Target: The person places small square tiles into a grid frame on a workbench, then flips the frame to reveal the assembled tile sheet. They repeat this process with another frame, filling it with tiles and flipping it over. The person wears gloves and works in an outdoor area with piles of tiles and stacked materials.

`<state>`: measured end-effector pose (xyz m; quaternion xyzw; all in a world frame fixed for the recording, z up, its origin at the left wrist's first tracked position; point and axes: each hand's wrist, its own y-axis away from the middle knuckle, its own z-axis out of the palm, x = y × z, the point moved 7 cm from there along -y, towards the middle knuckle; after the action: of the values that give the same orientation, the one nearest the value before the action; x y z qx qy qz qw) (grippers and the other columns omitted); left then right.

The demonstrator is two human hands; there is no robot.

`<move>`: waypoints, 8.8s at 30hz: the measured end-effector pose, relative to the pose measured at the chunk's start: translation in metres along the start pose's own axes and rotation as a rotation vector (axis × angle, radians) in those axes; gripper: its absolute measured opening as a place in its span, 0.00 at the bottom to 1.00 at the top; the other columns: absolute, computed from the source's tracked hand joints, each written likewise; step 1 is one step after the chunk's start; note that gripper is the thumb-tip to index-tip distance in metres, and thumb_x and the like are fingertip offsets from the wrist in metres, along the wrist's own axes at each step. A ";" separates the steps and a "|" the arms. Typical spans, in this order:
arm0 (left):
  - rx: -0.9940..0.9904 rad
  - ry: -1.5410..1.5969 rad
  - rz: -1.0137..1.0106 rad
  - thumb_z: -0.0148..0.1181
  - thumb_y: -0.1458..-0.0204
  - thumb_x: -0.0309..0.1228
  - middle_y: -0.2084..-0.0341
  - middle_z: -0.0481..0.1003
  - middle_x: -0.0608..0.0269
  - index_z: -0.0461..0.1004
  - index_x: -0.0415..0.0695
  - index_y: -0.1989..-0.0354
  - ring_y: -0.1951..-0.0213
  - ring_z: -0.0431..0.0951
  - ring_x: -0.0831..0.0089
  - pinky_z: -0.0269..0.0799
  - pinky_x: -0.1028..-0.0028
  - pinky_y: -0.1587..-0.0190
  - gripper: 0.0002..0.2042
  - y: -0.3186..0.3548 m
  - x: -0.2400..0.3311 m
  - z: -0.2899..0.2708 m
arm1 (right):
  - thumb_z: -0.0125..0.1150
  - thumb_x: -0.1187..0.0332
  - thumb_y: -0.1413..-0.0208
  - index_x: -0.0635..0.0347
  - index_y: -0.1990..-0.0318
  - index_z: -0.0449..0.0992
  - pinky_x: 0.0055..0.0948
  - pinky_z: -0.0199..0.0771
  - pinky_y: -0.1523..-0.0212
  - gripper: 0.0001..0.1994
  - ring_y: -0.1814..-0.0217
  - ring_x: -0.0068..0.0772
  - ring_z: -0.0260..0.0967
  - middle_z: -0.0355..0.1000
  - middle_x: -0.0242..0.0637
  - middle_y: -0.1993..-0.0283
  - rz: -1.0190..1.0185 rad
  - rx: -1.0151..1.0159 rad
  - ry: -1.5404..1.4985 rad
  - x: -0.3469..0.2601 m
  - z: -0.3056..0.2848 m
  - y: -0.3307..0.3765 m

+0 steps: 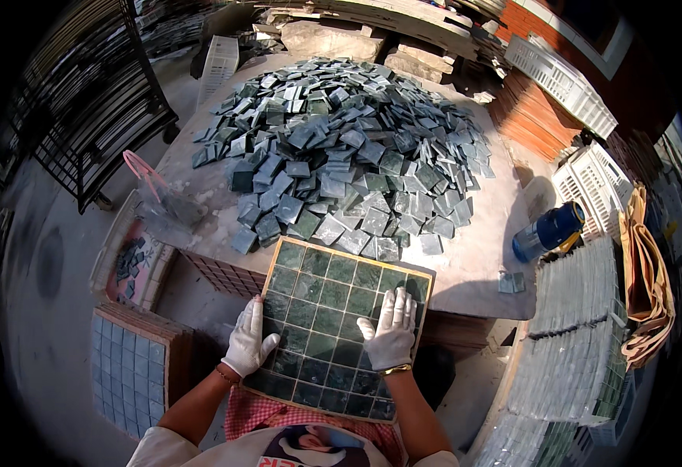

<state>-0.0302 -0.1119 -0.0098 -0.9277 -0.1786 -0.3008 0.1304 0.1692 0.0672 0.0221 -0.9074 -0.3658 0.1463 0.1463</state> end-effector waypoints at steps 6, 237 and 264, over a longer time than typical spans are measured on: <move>0.295 0.928 -0.302 0.44 0.39 0.44 0.37 0.56 0.47 0.50 0.33 0.35 0.35 0.56 0.60 0.50 0.68 0.36 0.31 0.015 -0.052 0.018 | 0.45 0.36 0.48 0.71 0.38 0.56 0.52 0.32 0.29 0.44 0.27 0.52 0.37 0.45 0.56 0.31 -0.094 -0.213 0.048 -0.095 0.046 -0.027; 0.494 0.212 -0.100 0.51 0.47 0.26 0.48 0.68 0.43 0.66 0.33 0.47 0.46 0.68 0.49 0.64 0.62 0.44 0.18 0.005 -0.007 -0.048 | 0.57 0.71 0.49 0.55 0.57 0.73 0.37 0.73 0.62 0.11 0.62 0.40 0.72 0.74 0.36 0.65 -0.248 -0.103 -0.400 -0.042 -0.002 -0.064; -0.064 1.609 -0.269 0.69 0.55 0.28 0.61 0.71 0.67 0.60 0.43 0.38 0.66 0.69 0.83 0.67 0.82 0.61 0.34 0.004 0.063 0.027 | 0.60 0.78 0.49 0.68 0.51 0.70 0.19 0.75 0.75 0.17 0.70 0.20 0.70 0.71 0.38 0.57 0.564 -0.357 -1.229 -0.054 -0.037 -0.018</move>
<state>0.0333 -0.0903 0.0065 -0.4018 -0.1317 -0.8929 0.1550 0.1345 0.0350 0.0710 -0.7306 -0.1513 0.6032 -0.2819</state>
